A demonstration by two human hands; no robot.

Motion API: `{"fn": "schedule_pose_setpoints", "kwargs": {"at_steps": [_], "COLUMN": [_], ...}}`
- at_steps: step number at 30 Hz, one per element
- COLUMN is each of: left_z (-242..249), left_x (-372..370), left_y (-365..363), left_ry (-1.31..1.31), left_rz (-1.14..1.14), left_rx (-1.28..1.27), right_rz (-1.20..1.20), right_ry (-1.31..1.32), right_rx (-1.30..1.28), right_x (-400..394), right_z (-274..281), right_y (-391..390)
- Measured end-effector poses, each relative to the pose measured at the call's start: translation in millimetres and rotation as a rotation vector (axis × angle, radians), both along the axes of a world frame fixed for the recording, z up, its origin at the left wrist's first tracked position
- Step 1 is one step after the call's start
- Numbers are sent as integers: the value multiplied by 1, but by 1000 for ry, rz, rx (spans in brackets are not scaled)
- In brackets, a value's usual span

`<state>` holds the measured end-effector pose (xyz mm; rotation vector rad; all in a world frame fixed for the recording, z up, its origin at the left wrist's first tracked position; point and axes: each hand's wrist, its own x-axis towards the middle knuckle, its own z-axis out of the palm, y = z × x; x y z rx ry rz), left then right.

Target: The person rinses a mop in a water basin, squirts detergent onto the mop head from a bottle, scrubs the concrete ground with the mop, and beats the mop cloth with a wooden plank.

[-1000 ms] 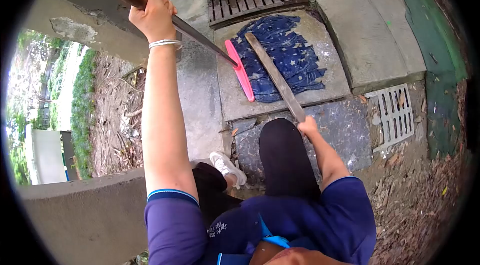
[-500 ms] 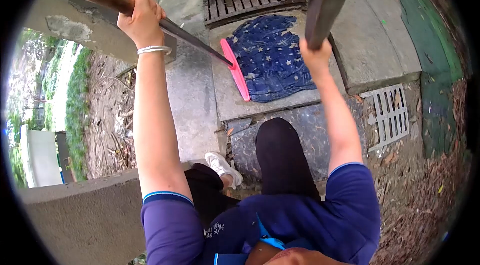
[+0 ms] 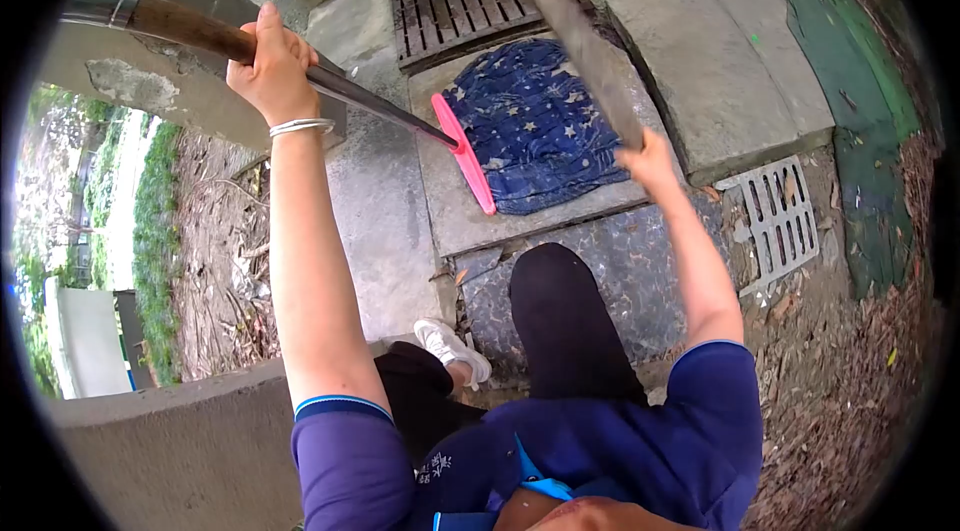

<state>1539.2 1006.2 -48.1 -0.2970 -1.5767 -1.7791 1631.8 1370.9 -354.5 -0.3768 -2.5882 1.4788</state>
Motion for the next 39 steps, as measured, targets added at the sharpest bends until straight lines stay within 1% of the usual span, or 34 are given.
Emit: {"fn": "schedule_pose_setpoints", "kwargs": {"at_steps": [1, 2, 3, 4, 6, 7, 8, 9, 10, 11, 12, 13, 14, 16, 17, 18, 20, 21, 22, 24, 25, 27, 28, 30, 31, 32, 33, 35, 37, 39], "left_z": [0, 1, 1, 1, 0, 0, 0, 0, 0, 0, 0, 0, 1, -1, -1, -1, 1, 1, 0, 0, 1, 2, 2, 2, 1, 1, 1, 1, 2, 2], "left_x": [-2, -4, -5, -6, -9, -10, -10, -9, -7, -5, -4, -4, -5, -5, -4, -4, -5, -4, -2, -3, -5, -5, -5, -4, -4, -3, -1, -1, 3, 4], "left_y": [1, 3, 5, 5, 5, 5, 5, 5, 7, 9, 10, 11, 12, 15, 16, 18, 26, 29, 30, 32, 35, 40, 41, 43, 43, 43, 42, 42, 39, 36], "left_ry": [-8, -14, -15, -15, -15, -13, -14, -16, -22, -20, -18, -14, -11, -1, -3, -19, -23, -22, -25, -29, -29, -49, -67, -49, -36, -36, -41, -48, -41, -29], "left_rz": [3, 3, -6, -10, -30, -36, -40, -42, -35, -37, -18, 5, 6, -11, -19, -17, -25, -28, -27, -25, -26, -33, -30, -41, -49, -50, -53, -57, -47, -46], "left_rx": [-2, -3, -4, -12, -23, -26, -24, -22, -17, -24, -28, -28, -27, -52, -51, -46, -35, -47, -62, -65, -69, -60, -51, -69, -86, -90, -86, -79, -68, -61], "right_rz": [-14, -27, -41, -50, -120, -159, -195, -221, -267, -250, -224, -162, -161, -226, -179, -135, -159, -146, -127, -196, -202, -191, -227, -300, -373, -385, -366, -280, -312, -343], "right_ry": [95, 311, 529, 529, 631, 600, 569, 497, 230, -108, -435, -526, -524, -598, -635, -667, -436, -232, -31, 292, 290, 403, 399, 391, 279, 66, -287, -666, -672, -646], "right_rx": [-68, -53, -35, -34, -140, -85, -31, -4, 97, 234, 318, 350, 351, 266, 126, -15, 88, 73, 56, 49, 48, -191, -150, -58, 25, 110, 229, 398, 349, 316], "right_x": [-8, -19, -25, -28, -29, -25, -16, 8, 47, 94, 139, 171, 167, 168, 153, 134, 110, 97, 86, 64, 57, 49, 51, 73, 97, 129, 166, 215, 220, 195], "right_z": [46, 75, 90, 91, 89, 59, 8, -41, -90, -126, -169, -208, -208, -210, -178, -131, -115, -95, -70, -14, -1, 13, 3, -57, -87, -134, -151, -211, -203, -183], "right_y": [-7, -10, -13, -16, -18, -12, -1, 9, 21, 28, 36, 43, 44, 39, 42, 45, 60, 66, 69, 61, 56, 52, 49, 49, 48, 54, 54, 61, 54, 61]}}
